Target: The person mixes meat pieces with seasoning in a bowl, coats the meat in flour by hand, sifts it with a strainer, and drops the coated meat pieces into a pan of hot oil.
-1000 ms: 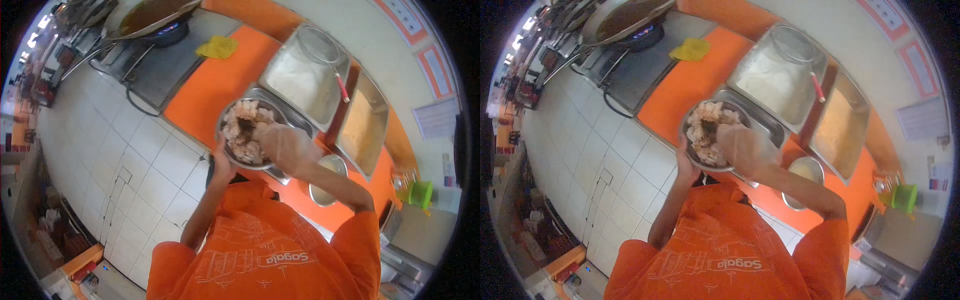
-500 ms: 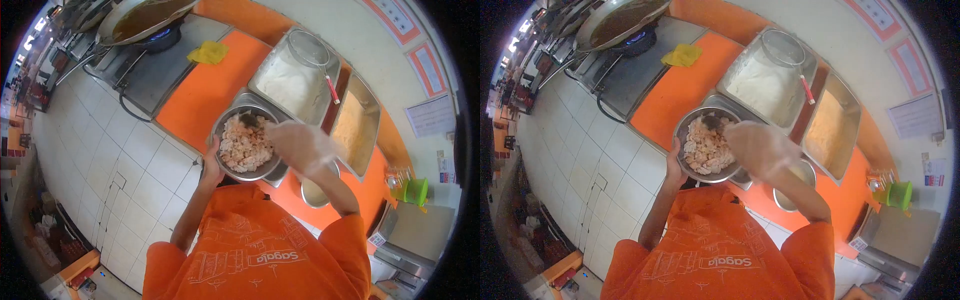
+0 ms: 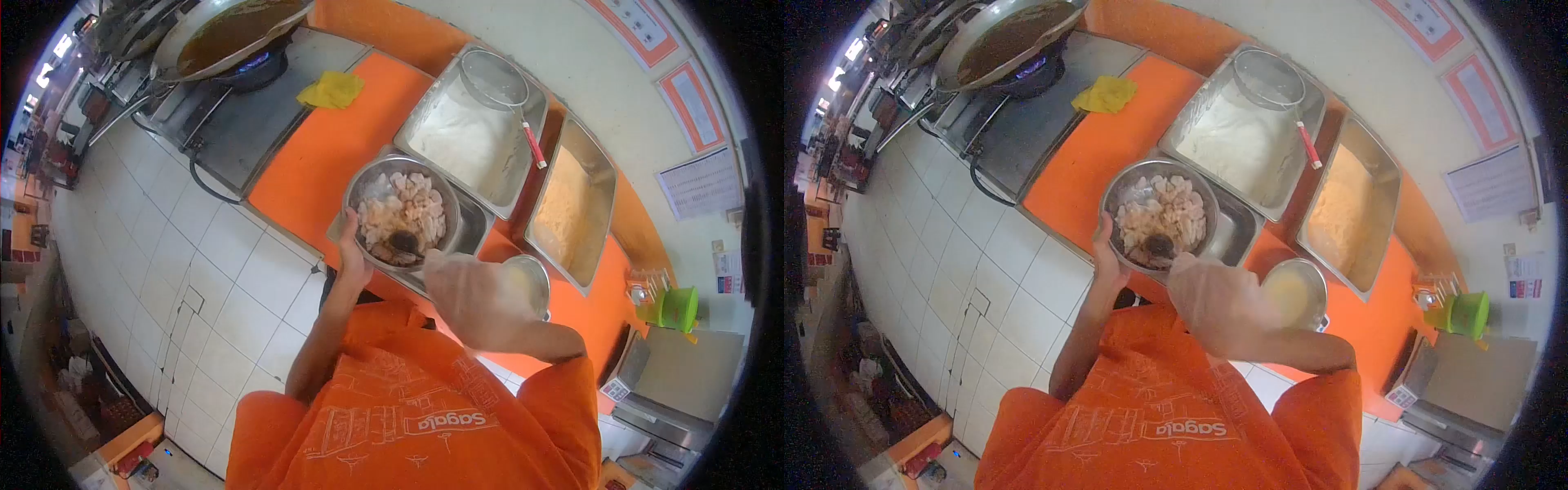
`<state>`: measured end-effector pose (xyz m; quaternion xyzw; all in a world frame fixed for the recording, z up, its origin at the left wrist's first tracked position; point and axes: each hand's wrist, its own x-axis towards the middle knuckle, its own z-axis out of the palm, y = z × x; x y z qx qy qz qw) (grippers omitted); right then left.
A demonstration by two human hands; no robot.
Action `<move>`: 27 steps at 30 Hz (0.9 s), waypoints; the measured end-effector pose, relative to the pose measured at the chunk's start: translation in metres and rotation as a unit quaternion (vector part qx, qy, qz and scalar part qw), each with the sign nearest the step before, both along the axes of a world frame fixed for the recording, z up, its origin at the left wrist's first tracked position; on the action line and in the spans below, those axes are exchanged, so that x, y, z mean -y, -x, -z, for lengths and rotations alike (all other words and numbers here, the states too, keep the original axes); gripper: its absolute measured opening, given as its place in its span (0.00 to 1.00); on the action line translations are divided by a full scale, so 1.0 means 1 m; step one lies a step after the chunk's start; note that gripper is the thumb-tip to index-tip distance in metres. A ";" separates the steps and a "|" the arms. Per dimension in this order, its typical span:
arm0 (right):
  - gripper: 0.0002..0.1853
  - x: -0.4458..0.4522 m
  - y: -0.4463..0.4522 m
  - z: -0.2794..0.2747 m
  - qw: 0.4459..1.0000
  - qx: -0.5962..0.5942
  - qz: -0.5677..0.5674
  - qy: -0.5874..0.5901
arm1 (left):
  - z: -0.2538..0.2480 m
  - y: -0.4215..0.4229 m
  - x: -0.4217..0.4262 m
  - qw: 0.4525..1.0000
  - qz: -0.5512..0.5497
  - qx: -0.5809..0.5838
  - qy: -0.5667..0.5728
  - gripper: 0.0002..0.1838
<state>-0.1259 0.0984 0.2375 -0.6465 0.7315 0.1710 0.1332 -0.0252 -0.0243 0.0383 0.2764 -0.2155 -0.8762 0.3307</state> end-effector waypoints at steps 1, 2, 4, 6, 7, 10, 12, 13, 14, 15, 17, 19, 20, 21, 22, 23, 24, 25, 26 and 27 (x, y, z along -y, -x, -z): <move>0.13 0.001 -0.004 0.000 1.000 0.009 0.020 -0.020 | 0.000 -0.001 -0.003 1.000 -0.005 -0.003 0.013 0.33; 0.17 0.010 0.002 0.013 1.000 0.008 0.011 -0.025 | -0.001 0.000 -0.004 1.000 -0.006 -0.006 0.029 0.33; 0.21 0.006 0.004 0.024 1.000 -0.005 0.019 -0.017 | -0.006 0.001 -0.010 0.999 -0.007 -0.018 0.032 0.32; 0.20 -0.007 -0.002 0.027 0.998 -0.030 0.049 0.020 | -0.013 -0.001 -0.007 0.999 -0.011 -0.034 0.020 0.31; 0.18 -0.003 0.000 0.028 0.999 -0.029 0.017 0.020 | -0.010 -0.001 -0.006 0.999 -0.005 -0.035 0.019 0.31; 0.09 0.018 0.008 0.027 1.000 -0.020 0.018 -0.007 | 0.003 -0.007 -0.018 0.999 0.011 -0.038 -0.009 0.30; 0.07 0.013 0.018 0.011 1.000 -0.006 -0.008 0.028 | 0.001 -0.008 -0.013 0.998 0.011 -0.051 -0.024 0.30; 0.06 0.006 0.026 0.006 0.999 0.005 -0.023 0.044 | 0.001 -0.009 -0.010 0.999 0.003 -0.054 -0.005 0.31; 0.06 -0.003 0.034 0.010 0.993 0.067 0.035 0.092 | 0.004 -0.008 -0.007 0.998 -0.005 -0.058 0.012 0.31; 0.06 -0.012 0.043 0.015 0.977 0.132 0.086 0.144 | 0.008 -0.007 -0.005 0.998 -0.014 -0.063 0.028 0.31; 0.06 -0.007 0.038 -0.023 0.989 -0.052 0.073 0.118 | 0.029 -0.009 0.004 0.997 -0.031 -0.066 0.017 0.31; 0.06 -0.012 0.050 -0.014 0.981 -0.053 0.133 0.131 | 0.040 -0.015 0.017 0.996 -0.055 -0.063 0.021 0.32; 0.06 -0.018 0.058 -0.002 0.975 -0.053 0.165 0.137 | 0.043 -0.020 0.023 0.995 -0.072 -0.057 0.030 0.32; 0.06 -0.024 0.071 0.033 0.979 -0.069 0.129 0.139 | 0.046 -0.025 0.028 0.994 -0.088 -0.051 0.038 0.33; 0.06 -0.031 0.088 0.091 0.982 -0.084 0.093 0.141 | 0.046 -0.031 0.034 0.994 -0.095 -0.049 0.038 0.32; 0.06 -0.036 0.100 0.144 0.983 -0.098 0.057 0.144 | 0.044 -0.037 0.040 0.993 -0.101 -0.047 0.039 0.32; 0.06 -0.039 0.098 0.185 0.982 -0.084 0.101 0.136 | 0.041 -0.042 0.045 0.992 -0.108 -0.045 0.042 0.32; 0.07 -0.041 0.091 0.216 0.979 -0.069 0.142 0.131 | 0.037 -0.044 0.048 0.991 -0.114 -0.046 0.048 0.32; 0.06 -0.043 0.086 0.235 0.975 -0.070 0.161 0.137 | 0.034 -0.047 0.050 0.990 -0.119 -0.045 0.053 0.32; 0.06 -0.042 0.079 0.244 0.970 -0.070 0.181 0.144 | 0.030 -0.048 0.049 0.990 -0.124 -0.044 0.058 0.32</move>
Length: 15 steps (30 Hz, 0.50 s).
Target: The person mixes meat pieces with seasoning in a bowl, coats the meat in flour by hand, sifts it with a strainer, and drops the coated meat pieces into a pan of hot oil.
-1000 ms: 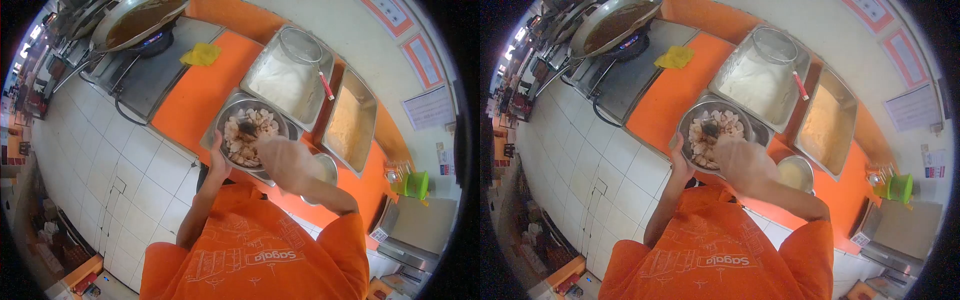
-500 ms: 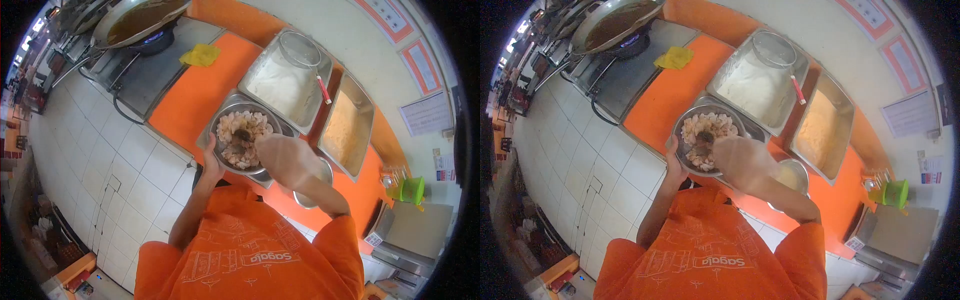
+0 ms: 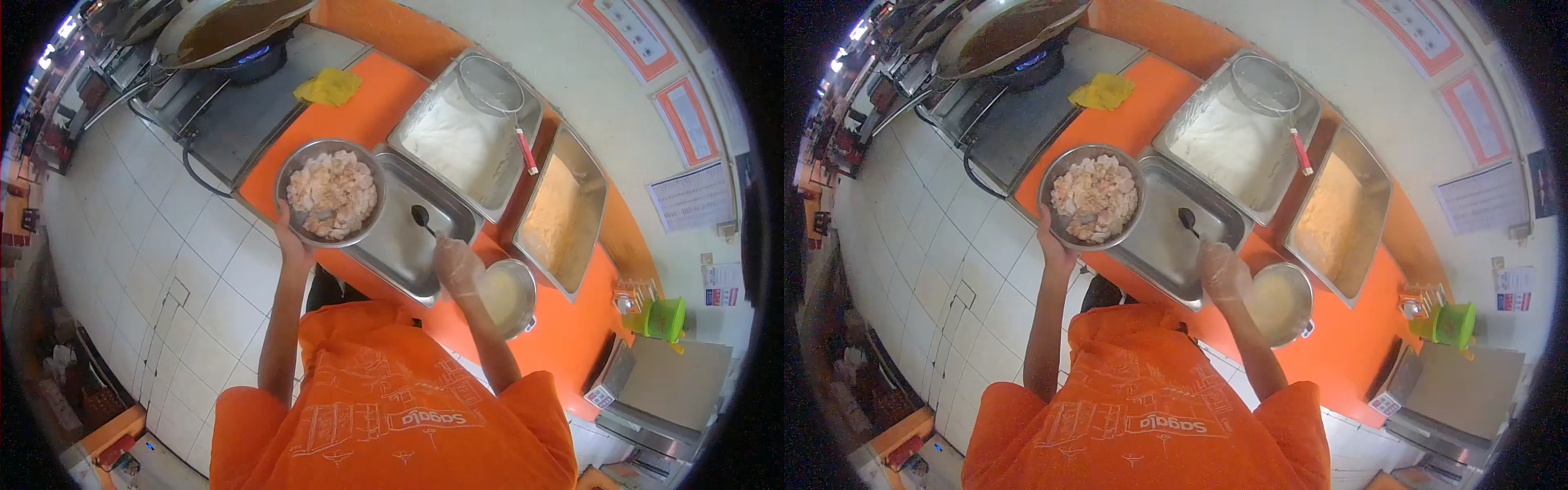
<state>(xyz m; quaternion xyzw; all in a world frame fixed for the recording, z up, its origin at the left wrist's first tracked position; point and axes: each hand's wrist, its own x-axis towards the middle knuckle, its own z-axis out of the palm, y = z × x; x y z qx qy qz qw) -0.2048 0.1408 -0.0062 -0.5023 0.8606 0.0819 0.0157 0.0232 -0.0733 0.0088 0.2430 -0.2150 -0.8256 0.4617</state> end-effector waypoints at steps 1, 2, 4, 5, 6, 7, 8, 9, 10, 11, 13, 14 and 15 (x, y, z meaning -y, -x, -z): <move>0.07 -0.001 -0.007 0.006 1.000 0.003 0.020 0.007 | -0.004 -0.003 0.000 1.000 0.008 -0.003 -0.004 0.32; 0.07 -0.004 -0.011 0.009 1.000 0.022 0.011 0.000 | -0.009 -0.004 -0.002 1.000 0.000 0.009 0.004 0.32; 0.09 -0.004 -0.021 -0.009 0.998 0.059 -0.006 -0.014 | -0.023 -0.003 -0.009 0.999 -0.017 0.030 0.022 0.34; 0.09 -0.006 -0.016 0.010 0.991 0.126 -0.001 0.053 | -0.020 -0.005 -0.009 0.999 -0.014 0.037 0.018 0.33; 0.10 -0.009 -0.004 0.042 0.974 0.191 0.002 0.120 | -0.013 -0.007 -0.008 0.999 -0.012 0.043 0.014 0.33; 0.11 -0.011 0.008 0.057 0.950 0.253 0.005 0.186 | -0.010 -0.007 -0.006 0.999 -0.011 0.048 0.009 0.33; 0.11 -0.018 0.018 0.056 0.935 0.283 -0.028 0.211 | -0.014 -0.006 -0.008 0.999 -0.004 0.048 -0.004 0.33; 0.11 -0.029 0.024 0.055 0.918 0.313 -0.062 0.235 | -0.023 -0.006 -0.014 0.999 0.002 0.049 -0.019 0.33; 0.12 -0.030 0.020 0.043 0.882 0.395 -0.011 0.256 | -0.027 -0.006 -0.017 0.998 0.006 0.050 -0.034 0.33; 0.12 -0.031 0.017 0.030 0.836 0.469 0.042 0.282 | -0.023 -0.005 -0.019 0.998 0.011 0.044 -0.031 0.33; 0.11 -0.021 -0.011 -0.061 0.617 0.659 0.316 0.292 | -0.008 -0.004 -0.019 0.999 0.023 0.033 -0.029 0.33; 0.11 -0.017 -0.018 -0.077 0.629 0.653 0.306 0.289 | 0.000 -0.006 -0.017 0.999 0.025 0.032 -0.027 0.33; 0.11 -0.014 -0.023 -0.091 0.642 0.645 0.297 0.289 | 0.007 -0.004 -0.016 0.999 0.029 0.028 -0.025 0.33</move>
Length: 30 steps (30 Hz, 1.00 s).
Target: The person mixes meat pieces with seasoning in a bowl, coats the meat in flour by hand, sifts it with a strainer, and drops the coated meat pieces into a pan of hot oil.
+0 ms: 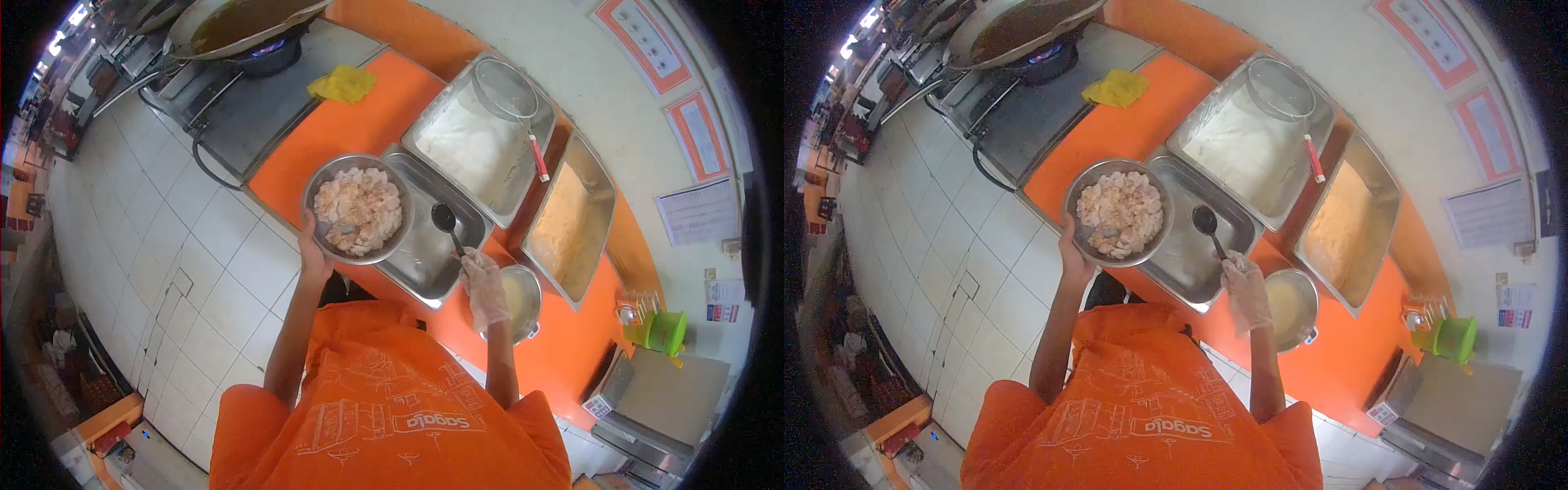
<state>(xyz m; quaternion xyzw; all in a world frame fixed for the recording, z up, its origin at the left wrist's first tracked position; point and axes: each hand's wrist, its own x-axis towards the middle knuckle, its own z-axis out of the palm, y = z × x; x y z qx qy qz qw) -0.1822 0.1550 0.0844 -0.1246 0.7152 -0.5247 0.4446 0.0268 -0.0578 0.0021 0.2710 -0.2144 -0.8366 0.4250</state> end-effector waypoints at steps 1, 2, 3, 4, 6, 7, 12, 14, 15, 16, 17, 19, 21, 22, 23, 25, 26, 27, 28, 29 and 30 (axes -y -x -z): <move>0.11 0.003 -0.003 -0.005 1.000 -0.017 -0.005 -0.002 | 0.006 0.002 0.002 1.000 0.007 -0.005 0.000 0.33; 0.11 0.009 -0.008 -0.004 0.999 -0.029 -0.004 0.015 | 0.012 0.002 0.005 1.000 0.013 0.014 -0.008 0.33; 0.11 0.016 -0.015 -0.001 0.998 -0.042 -0.004 0.035 | 0.013 0.001 0.008 0.999 0.030 0.006 -0.019 0.33; 0.11 0.020 -0.020 0.001 0.997 -0.054 -0.003 0.055 | 0.013 0.002 0.008 0.998 0.047 -0.001 -0.031 0.32; 0.11 0.039 -0.026 -0.005 0.969 -0.227 -0.100 -0.004 | 0.010 0.001 0.010 0.996 0.075 -0.001 -0.047 0.33; 0.11 0.048 -0.028 -0.007 0.939 -0.309 -0.149 -0.034 | 0.007 0.000 0.012 0.995 0.085 0.005 -0.051 0.33; 0.09 0.077 -0.034 -0.017 0.715 -0.636 -0.234 -0.173 | 0.012 -0.001 0.009 0.985 0.154 0.017 -0.078 0.37; 0.08 0.095 -0.041 -0.015 0.672 -0.685 -0.224 -0.170 | 0.033 0.002 0.015 0.982 0.167 0.019 -0.091 0.37; 0.09 0.100 -0.052 -0.019 0.661 -0.665 -0.278 -0.208 | 0.037 0.003 0.013 0.980 0.174 0.020 -0.098 0.38; 0.09 0.106 -0.066 -0.028 0.647 -0.643 -0.330 -0.243 | 0.033 0.006 0.011 0.980 0.175 0.020 -0.093 0.38; 0.09 0.107 -0.073 -0.037 0.628 -0.620 -0.380 -0.276 | 0.028 0.011 0.007 0.981 0.173 0.018 -0.087 0.38; 0.07 0.083 -0.078 -0.048 0.642 -0.596 -0.436 -0.207 | 0.022 0.022 -0.001 0.986 0.145 0.026 -0.076 0.38; 0.07 0.073 -0.086 -0.059 0.659 -0.531 -0.479 -0.235 | 0.020 0.025 0.000 0.992 0.100 0.043 -0.071 0.38; 0.07 0.070 -0.085 -0.068 0.663 -0.527 -0.476 -0.237 | 0.028 0.024 0.000 0.992 0.107 0.022 -0.068 0.38; 0.07 0.067 -0.083 -0.077 0.666 -0.525 -0.473 -0.239 | 0.042 0.023 0.003 0.991 0.114 0.000 -0.065 0.38; 0.08 0.059 -0.077 -0.075 0.668 -0.535 -0.452 -0.252 | 0.041 0.022 -0.006 0.989 0.131 -0.021 -0.061 0.38; 0.08 0.068 -0.073 -0.067 0.667 -0.546 -0.432 -0.265 | 0.041 0.020 -0.008 0.988 0.142 -0.022 -0.063 0.38; 0.08 0.076 -0.070 -0.061 0.664 -0.559 -0.412 -0.279 | 0.038 0.021 -0.009 0.986 0.154 -0.024 -0.065 0.38; 0.07 0.084 -0.066 -0.059 0.680 -0.554 -0.408 -0.253 | 0.037 0.024 -0.011 0.987 0.148 -0.019 -0.067 0.37; 0.07 0.091 -0.063 -0.058 0.695 -0.550 -0.403 -0.227 | 0.036 0.027 -0.014 0.987 0.141 -0.013 -0.069 0.37; 0.07 0.094 -0.062 -0.057 0.710 -0.545 -0.399 -0.200 | 0.035 0.028 -0.017 0.988 0.134 -0.008 -0.072 0.37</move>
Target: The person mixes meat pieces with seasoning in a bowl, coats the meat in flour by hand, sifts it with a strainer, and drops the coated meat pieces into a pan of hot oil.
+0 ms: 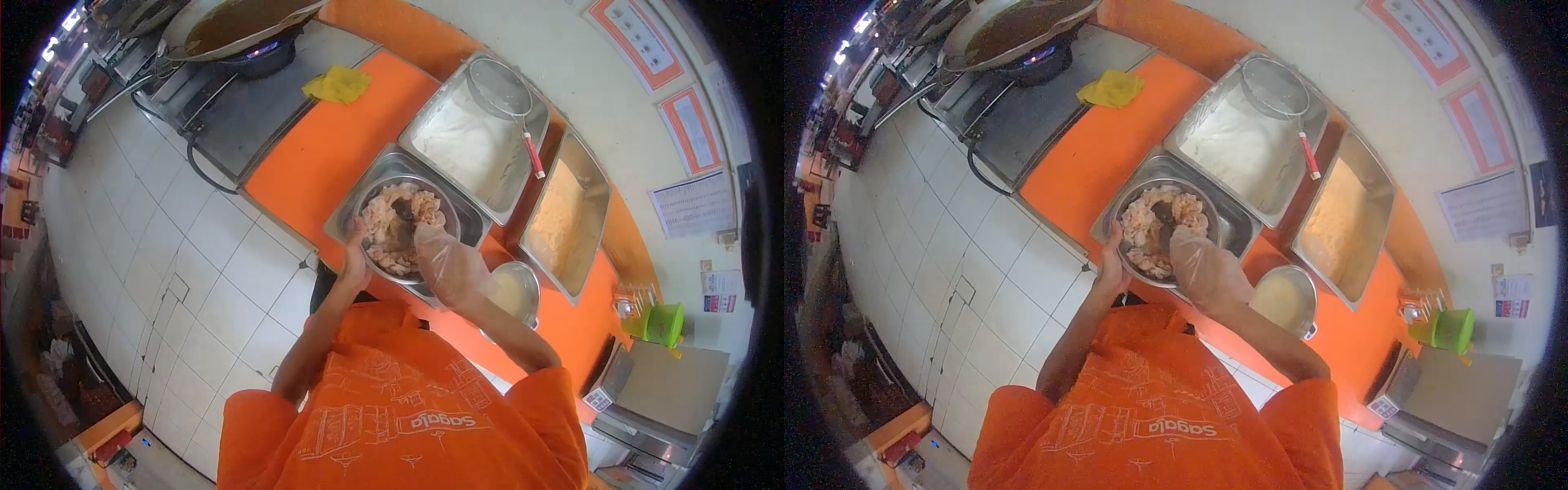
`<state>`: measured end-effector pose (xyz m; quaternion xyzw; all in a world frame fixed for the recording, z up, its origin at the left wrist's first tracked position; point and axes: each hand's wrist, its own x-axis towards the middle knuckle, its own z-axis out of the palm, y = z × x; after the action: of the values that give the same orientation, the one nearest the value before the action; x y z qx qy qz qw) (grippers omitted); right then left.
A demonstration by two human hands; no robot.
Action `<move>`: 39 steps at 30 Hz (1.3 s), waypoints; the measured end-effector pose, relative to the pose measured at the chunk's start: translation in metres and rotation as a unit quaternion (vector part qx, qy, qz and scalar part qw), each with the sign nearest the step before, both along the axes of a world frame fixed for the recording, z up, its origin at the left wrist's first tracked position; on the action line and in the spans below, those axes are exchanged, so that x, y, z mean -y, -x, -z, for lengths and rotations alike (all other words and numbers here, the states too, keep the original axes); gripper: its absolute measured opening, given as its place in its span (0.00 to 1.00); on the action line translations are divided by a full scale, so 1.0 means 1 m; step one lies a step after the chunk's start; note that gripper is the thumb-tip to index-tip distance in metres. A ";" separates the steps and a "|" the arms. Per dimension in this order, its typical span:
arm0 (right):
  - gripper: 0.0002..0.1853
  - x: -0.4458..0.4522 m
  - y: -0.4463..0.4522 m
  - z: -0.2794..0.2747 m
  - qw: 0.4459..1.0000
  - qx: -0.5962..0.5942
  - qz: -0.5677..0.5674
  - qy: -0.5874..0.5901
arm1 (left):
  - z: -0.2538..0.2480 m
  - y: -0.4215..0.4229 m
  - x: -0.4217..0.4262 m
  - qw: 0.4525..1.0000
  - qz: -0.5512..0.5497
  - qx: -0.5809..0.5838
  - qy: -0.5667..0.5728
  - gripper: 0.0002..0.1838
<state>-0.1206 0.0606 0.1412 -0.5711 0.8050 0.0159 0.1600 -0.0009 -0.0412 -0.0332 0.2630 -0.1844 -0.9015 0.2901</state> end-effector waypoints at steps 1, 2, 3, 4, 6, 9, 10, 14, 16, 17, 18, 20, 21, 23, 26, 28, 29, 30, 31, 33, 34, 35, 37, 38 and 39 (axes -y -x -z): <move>0.06 -0.002 0.000 0.003 1.000 -0.025 -0.007 0.006 | -0.001 0.000 0.000 1.000 -0.007 0.002 0.018 0.37; 0.05 -0.006 0.000 0.006 0.998 -0.052 -0.018 0.014 | -0.001 0.001 0.001 0.999 -0.018 0.002 0.037 0.37; 0.05 -0.007 0.000 0.007 0.996 -0.077 -0.029 0.022 | -0.004 0.000 0.004 0.998 -0.030 0.003 0.055 0.37; 0.04 -0.023 0.010 0.005 0.993 -0.108 -0.029 0.023 | -0.006 0.004 -0.006 0.999 -0.020 -0.016 0.047 0.38; 0.03 -0.033 0.019 0.003 0.986 -0.163 -0.025 0.015 | -0.010 -0.007 -0.005 0.999 0.006 -0.048 0.022 0.39; 0.02 -0.018 0.056 0.030 0.983 -0.152 -0.037 0.099 | -0.020 -0.008 -0.005 0.998 0.050 -0.008 0.031 0.38; 0.01 -0.004 0.042 0.007 0.986 -0.161 -0.033 0.036 | -0.006 -0.003 -0.003 0.997 0.047 0.018 0.051 0.38; 0.02 -0.003 0.011 0.005 0.980 -0.161 -0.105 0.060 | 0.021 0.011 -0.009 0.993 0.024 0.074 0.090 0.38; 0.02 -0.021 0.002 0.002 0.984 -0.107 -0.144 0.013 | 0.006 0.013 -0.006 0.995 -0.006 0.062 0.081 0.38; 0.03 -0.027 -0.001 -0.001 0.983 -0.079 -0.163 -0.010 | -0.003 0.012 -0.004 0.996 -0.023 0.052 0.071 0.37; 0.04 -0.030 -0.003 -0.004 0.983 -0.085 -0.162 -0.011 | -0.007 0.011 -0.001 0.996 -0.038 0.043 0.061 0.37; 0.04 -0.039 -0.003 -0.012 0.983 -0.096 -0.159 -0.016 | -0.006 0.009 0.007 0.997 -0.055 0.024 0.052 0.36; 0.04 -0.044 -0.003 -0.016 0.982 -0.101 -0.156 -0.019 | -0.009 0.007 0.007 0.997 -0.062 0.014 0.046 0.36; 0.05 -0.050 -0.001 -0.021 0.982 -0.116 -0.148 -0.022 | -0.019 0.005 0.003 0.998 -0.051 -0.010 0.038 0.35; 0.04 -0.038 0.010 0.001 0.981 -0.142 -0.118 0.056 | -0.046 0.009 -0.014 0.998 -0.045 -0.007 0.041 0.36; 0.07 -0.012 0.003 -0.037 0.997 -0.059 -0.044 -0.025 | -0.046 0.010 -0.025 1.000 -0.026 -0.005 -0.007 0.36; 0.09 -0.003 0.001 -0.052 0.998 -0.020 -0.009 -0.064 | -0.041 0.012 -0.024 0.999 -0.030 -0.013 0.003 0.36; 0.08 -0.006 0.004 -0.045 0.997 -0.045 -0.050 -0.045 | -0.031 0.013 -0.023 0.999 -0.033 -0.019 0.012 0.36; 0.08 -0.013 0.008 -0.032 0.993 -0.071 -0.090 -0.027 | -0.030 0.014 -0.024 0.999 -0.035 -0.025 0.019 0.36; 0.07 -0.024 0.014 -0.031 0.984 -0.116 -0.138 -0.016 | -0.037 0.011 -0.021 0.998 -0.041 -0.018 0.038 0.37; 0.06 -0.029 0.013 -0.041 0.981 -0.131 -0.144 -0.025 | -0.040 0.007 -0.019 0.998 -0.043 -0.014 0.046 0.37; 0.05 -0.031 0.014 -0.051 0.977 -0.146 -0.150 -0.034 | -0.037 0.004 -0.017 0.998 -0.042 -0.017 0.053 0.37; 0.03 -0.029 0.019 -0.070 0.992 -0.114 -0.060 -0.008 | -0.031 -0.003 -0.011 0.997 -0.041 -0.020 0.065 0.38; 0.03 -0.024 0.022 -0.074 0.995 -0.097 -0.014 0.005 | -0.031 -0.007 -0.007 0.997 -0.032 -0.028 0.064 0.38; 0.03 -0.019 0.027 -0.069 0.993 -0.120 -0.023 0.006 | -0.036 -0.010 -0.007 0.997 -0.020 -0.035 0.062 0.38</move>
<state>-0.1480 0.0792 0.2099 -0.5841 0.8053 0.0830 0.0586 0.0094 -0.0344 0.0026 0.2161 -0.2243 -0.8911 0.3302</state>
